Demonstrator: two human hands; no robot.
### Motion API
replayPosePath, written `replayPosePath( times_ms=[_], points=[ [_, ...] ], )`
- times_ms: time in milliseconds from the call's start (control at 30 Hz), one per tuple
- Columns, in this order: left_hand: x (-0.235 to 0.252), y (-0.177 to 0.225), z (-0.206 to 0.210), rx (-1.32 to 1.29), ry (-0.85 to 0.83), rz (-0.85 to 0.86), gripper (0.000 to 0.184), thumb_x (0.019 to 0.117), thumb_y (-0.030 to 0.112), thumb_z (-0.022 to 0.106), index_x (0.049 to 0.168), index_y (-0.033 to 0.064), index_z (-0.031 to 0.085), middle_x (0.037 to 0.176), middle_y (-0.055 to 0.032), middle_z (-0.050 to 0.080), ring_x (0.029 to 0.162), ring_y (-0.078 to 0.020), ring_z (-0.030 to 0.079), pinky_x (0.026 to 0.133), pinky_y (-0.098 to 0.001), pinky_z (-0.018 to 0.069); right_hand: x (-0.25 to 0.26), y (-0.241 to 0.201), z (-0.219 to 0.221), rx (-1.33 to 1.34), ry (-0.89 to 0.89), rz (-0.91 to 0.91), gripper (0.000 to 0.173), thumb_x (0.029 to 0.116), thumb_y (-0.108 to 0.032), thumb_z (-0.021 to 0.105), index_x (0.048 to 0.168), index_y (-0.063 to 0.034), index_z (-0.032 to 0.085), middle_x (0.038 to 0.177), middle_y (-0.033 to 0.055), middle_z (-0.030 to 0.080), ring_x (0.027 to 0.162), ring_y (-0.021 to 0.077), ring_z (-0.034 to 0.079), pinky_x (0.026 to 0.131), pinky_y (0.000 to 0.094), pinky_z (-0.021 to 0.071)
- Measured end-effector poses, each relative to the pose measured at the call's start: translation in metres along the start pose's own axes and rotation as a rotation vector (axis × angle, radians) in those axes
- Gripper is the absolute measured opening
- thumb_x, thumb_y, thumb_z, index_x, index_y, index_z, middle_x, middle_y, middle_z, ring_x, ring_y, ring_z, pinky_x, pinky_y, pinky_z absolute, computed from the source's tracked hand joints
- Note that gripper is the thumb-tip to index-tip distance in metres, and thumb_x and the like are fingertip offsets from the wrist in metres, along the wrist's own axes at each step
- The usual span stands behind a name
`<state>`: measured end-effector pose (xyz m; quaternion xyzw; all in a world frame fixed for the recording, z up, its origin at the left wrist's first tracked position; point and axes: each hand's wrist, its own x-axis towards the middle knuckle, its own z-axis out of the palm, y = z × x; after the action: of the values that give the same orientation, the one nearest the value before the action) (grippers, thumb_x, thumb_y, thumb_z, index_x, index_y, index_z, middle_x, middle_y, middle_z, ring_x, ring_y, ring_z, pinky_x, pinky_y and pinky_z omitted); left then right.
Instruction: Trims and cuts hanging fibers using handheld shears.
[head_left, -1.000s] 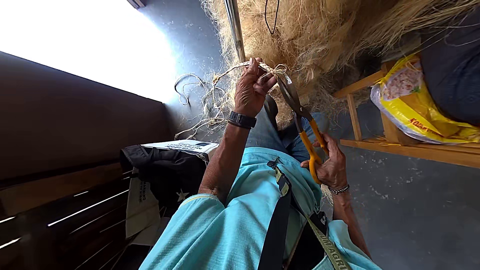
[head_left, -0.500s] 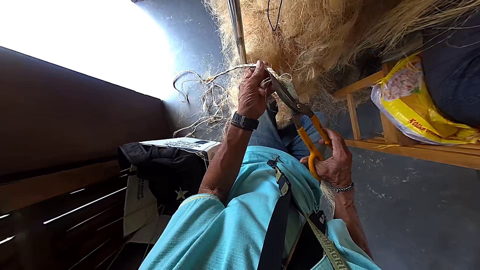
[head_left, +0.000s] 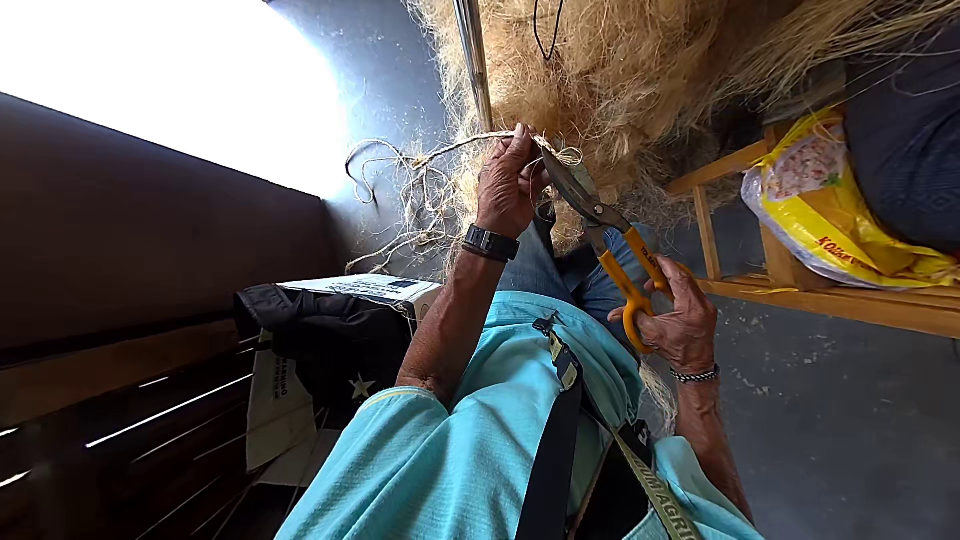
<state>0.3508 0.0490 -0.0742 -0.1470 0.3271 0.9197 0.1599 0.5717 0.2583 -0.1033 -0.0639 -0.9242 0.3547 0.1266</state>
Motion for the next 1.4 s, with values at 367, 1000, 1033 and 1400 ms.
replayPosePath(
  times_ms=[367,1000,1033,1400],
  points=[
    [0.001,-0.003,0.0,-0.026,-0.019,-0.006,0.012,0.1083,0.015,0.049,0.102,0.008,0.055,0.084,-0.0073,0.065,0.07,-0.0141,0.067,0.064,-0.0285,0.0605,0.0,0.007,-0.006,0.001,-0.018,0.02,0.079,0.0741,-0.048,0.085,0.132,0.0011,0.065,0.09,0.0115,0.071,0.072,0.0156,0.061,0.064,0.0324,0.0522],
    [0.004,0.004,0.002,-0.042,-0.137,0.013,0.019,0.1115,0.022,0.04,0.112,0.0094,0.054,0.096,-0.0076,0.067,0.083,-0.0172,0.07,0.075,-0.0323,0.0624,-0.025,0.013,-0.014,0.616,-0.402,0.126,0.106,0.0726,-0.076,0.074,0.135,0.0082,0.055,0.103,0.0038,0.071,0.093,0.0093,0.067,0.083,0.0262,0.058],
    [0.004,0.004,0.002,-0.046,-0.151,0.017,0.019,0.1115,0.022,0.039,0.112,0.0095,0.054,0.096,-0.0078,0.067,0.083,-0.0172,0.07,0.074,-0.0324,0.0625,-0.026,0.012,-0.013,0.637,-0.423,0.136,0.106,0.0731,-0.075,0.074,0.135,0.0084,0.054,0.103,0.0039,0.07,0.092,0.0086,0.067,0.082,0.0252,0.0576],
    [0.0,-0.004,-0.002,-0.066,-0.183,-0.002,0.017,0.1106,0.021,0.041,0.111,0.0112,0.055,0.095,-0.0077,0.069,0.086,-0.0194,0.071,0.078,-0.0355,0.0614,-0.019,0.012,-0.005,0.719,-0.47,0.148,0.105,0.0751,-0.075,0.072,0.135,0.0085,0.053,0.098,0.0017,0.069,0.087,0.009,0.067,0.078,0.0251,0.0584]
  ],
)
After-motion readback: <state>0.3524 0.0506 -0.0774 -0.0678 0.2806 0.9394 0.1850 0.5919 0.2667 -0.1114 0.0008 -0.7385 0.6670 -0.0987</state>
